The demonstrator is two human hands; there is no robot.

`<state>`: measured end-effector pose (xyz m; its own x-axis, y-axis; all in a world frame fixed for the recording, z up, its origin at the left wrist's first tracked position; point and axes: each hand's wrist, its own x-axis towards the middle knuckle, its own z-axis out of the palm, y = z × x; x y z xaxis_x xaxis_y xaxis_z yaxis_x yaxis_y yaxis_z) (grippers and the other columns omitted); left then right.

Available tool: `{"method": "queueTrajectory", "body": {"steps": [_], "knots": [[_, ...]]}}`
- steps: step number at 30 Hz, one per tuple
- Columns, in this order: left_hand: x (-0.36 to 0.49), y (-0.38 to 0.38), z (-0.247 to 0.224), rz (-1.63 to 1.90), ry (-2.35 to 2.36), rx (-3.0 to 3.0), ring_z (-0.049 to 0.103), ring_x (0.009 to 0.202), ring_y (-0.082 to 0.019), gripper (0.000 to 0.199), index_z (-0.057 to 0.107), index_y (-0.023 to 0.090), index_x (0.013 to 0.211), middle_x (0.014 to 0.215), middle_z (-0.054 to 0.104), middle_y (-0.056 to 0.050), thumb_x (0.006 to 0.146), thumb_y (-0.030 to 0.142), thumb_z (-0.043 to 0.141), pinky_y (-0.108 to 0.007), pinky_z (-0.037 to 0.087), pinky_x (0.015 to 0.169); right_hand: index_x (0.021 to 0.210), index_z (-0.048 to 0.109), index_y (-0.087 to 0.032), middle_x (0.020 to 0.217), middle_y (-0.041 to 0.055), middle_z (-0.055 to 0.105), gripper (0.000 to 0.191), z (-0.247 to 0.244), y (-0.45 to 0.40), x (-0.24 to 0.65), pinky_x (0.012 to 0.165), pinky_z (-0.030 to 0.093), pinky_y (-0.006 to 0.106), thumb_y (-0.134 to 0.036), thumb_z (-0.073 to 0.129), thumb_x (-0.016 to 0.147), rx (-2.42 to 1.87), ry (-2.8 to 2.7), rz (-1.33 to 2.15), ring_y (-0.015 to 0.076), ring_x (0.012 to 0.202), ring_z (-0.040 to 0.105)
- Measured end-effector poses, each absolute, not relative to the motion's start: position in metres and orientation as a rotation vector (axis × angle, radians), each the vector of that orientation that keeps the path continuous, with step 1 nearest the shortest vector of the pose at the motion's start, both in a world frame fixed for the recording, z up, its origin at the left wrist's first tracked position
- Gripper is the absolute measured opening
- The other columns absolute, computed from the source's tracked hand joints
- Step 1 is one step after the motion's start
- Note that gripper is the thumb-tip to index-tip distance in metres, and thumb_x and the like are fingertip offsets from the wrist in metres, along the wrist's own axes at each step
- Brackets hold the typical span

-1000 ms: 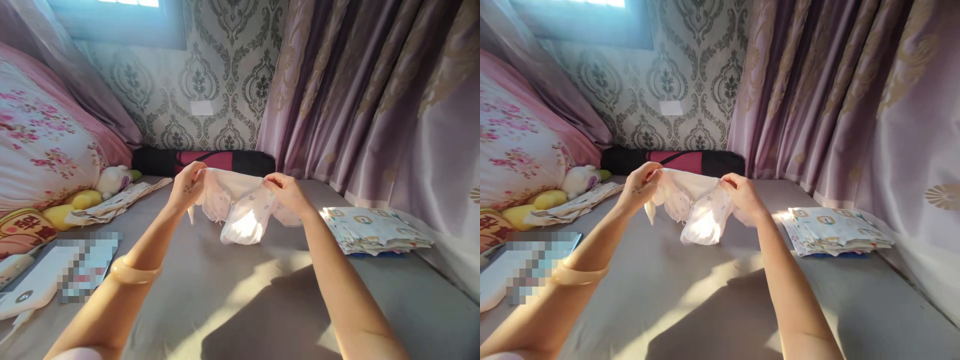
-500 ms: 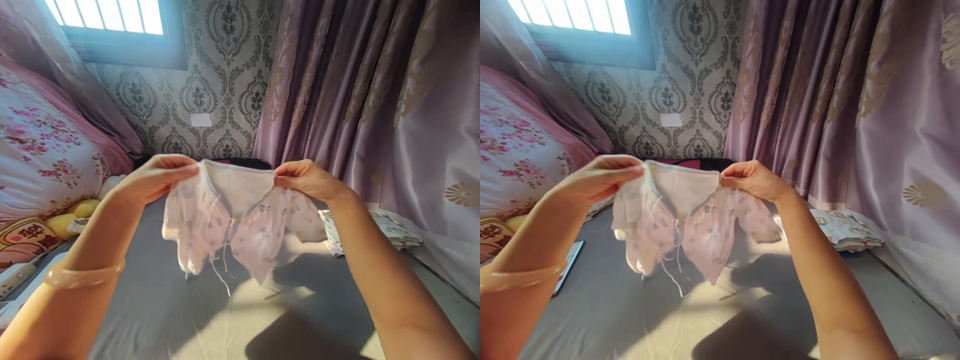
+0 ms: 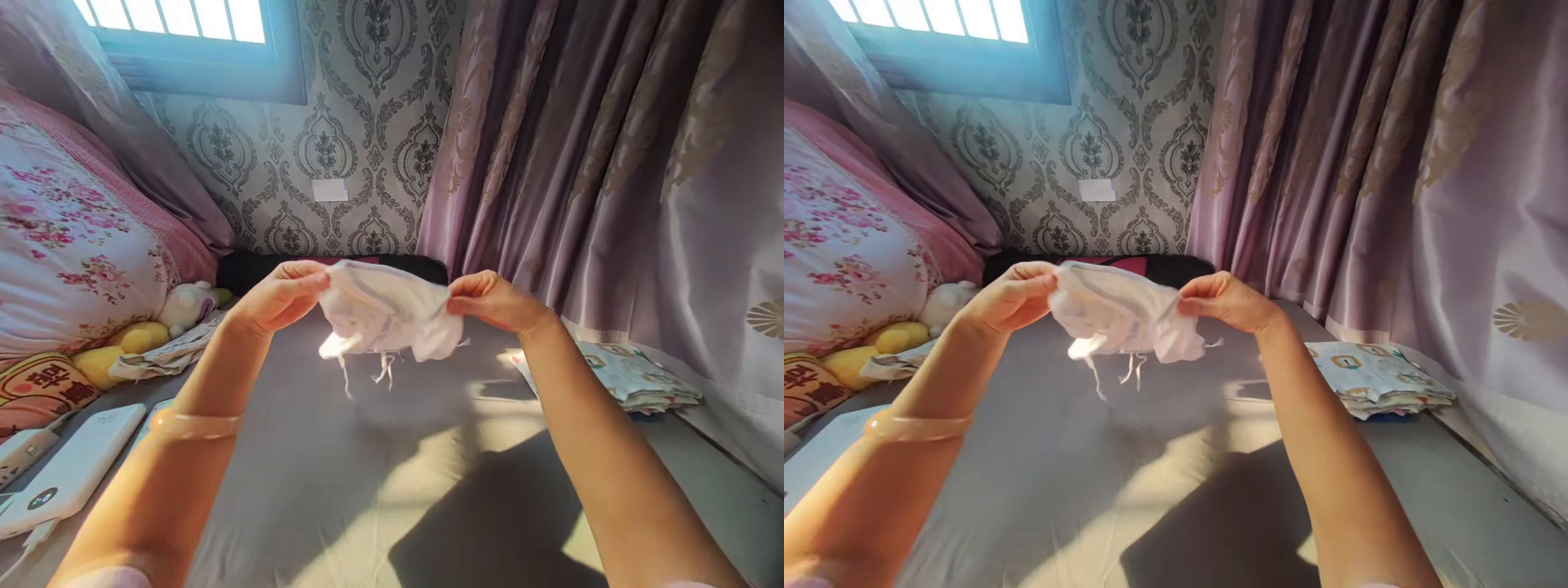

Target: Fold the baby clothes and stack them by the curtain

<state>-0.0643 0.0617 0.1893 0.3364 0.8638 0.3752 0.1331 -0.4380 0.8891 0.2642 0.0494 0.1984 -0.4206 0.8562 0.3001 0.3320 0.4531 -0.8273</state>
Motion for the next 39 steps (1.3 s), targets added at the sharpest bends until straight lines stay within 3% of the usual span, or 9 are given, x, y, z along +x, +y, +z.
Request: {"method": "queueTrajectory", "body": {"steps": [6,10,15,23,31,34,39], "knots": [[-0.062,0.065,0.184,1.141,0.862,1.853,0.068,0.088,-0.025,0.028,0.077,0.020,0.078,0.086,0.074,-0.007,0.064,0.043,0.080,-0.036,0.054,0.075,0.078,0.077,-0.020,0.076,0.0036,0.073,0.039,0.197,0.057,0.266,0.068,0.050,0.032,-0.055,0.082,0.061,-0.992,-1.910,0.882,0.0199,0.073,0.066],[-0.060,0.069,0.179,1.136,0.940,1.811,0.068,0.076,-0.023,0.030,0.075,0.018,0.075,0.075,0.071,-0.007,0.064,0.046,0.079,-0.033,0.053,0.065,0.074,0.077,-0.019,0.070,0.0029,0.071,0.042,0.193,0.059,0.265,0.065,0.050,0.031,-0.058,0.081,0.060,-1.045,-1.903,0.846,0.0185,0.069,0.064],[-0.061,0.078,0.173,1.238,0.838,1.708,0.066,0.071,-0.020,0.036,0.074,0.018,0.079,0.077,0.072,-0.007,0.067,0.051,0.077,-0.033,0.053,0.067,0.082,0.078,-0.020,0.077,0.0035,0.073,0.043,0.187,0.065,0.264,0.067,0.051,0.032,-0.058,0.080,0.062,-0.965,-1.928,0.948,0.0191,0.072,0.065],[-0.053,0.085,0.168,1.270,0.960,1.711,0.063,0.066,-0.018,0.044,0.073,0.016,0.085,0.073,0.070,-0.004,0.066,0.056,0.075,-0.028,0.048,0.060,0.078,0.077,-0.021,0.081,0.0046,0.074,0.043,0.181,0.085,0.265,0.076,0.051,0.035,-0.061,0.077,0.064,-1.038,-1.850,0.679,0.0222,0.080,0.065],[-0.045,0.101,0.162,1.481,1.151,1.784,0.055,0.059,-0.012,0.040,0.073,0.014,0.081,0.067,0.065,-0.001,0.068,0.052,0.073,-0.022,0.037,0.052,0.083,0.076,-0.020,0.077,0.0034,0.073,0.038,0.169,0.099,0.264,0.069,0.046,0.032,-0.057,0.069,0.076,-1.137,-1.885,0.364,0.0203,0.073,0.063],[-0.047,0.099,0.166,1.504,1.113,1.796,0.053,0.058,-0.011,0.041,0.072,0.013,0.079,0.066,0.064,-0.001,0.066,0.052,0.075,-0.021,0.036,0.050,0.082,0.076,-0.020,0.076,0.0038,0.072,0.039,0.171,0.099,0.264,0.067,0.046,0.031,-0.058,0.072,0.073,-1.116,-1.844,0.403,0.0202,0.073,0.064],[-0.049,0.100,0.172,1.470,0.928,1.636,0.057,0.059,-0.013,0.045,0.071,0.015,0.089,0.073,0.067,-0.004,0.068,0.055,0.073,-0.025,0.045,0.054,0.082,0.075,-0.021,0.081,0.0042,0.073,0.050,0.177,0.099,0.263,0.067,0.049,0.032,-0.065,0.079,0.060,-1.013,-1.700,0.755,0.0205,0.075,0.064]]}}
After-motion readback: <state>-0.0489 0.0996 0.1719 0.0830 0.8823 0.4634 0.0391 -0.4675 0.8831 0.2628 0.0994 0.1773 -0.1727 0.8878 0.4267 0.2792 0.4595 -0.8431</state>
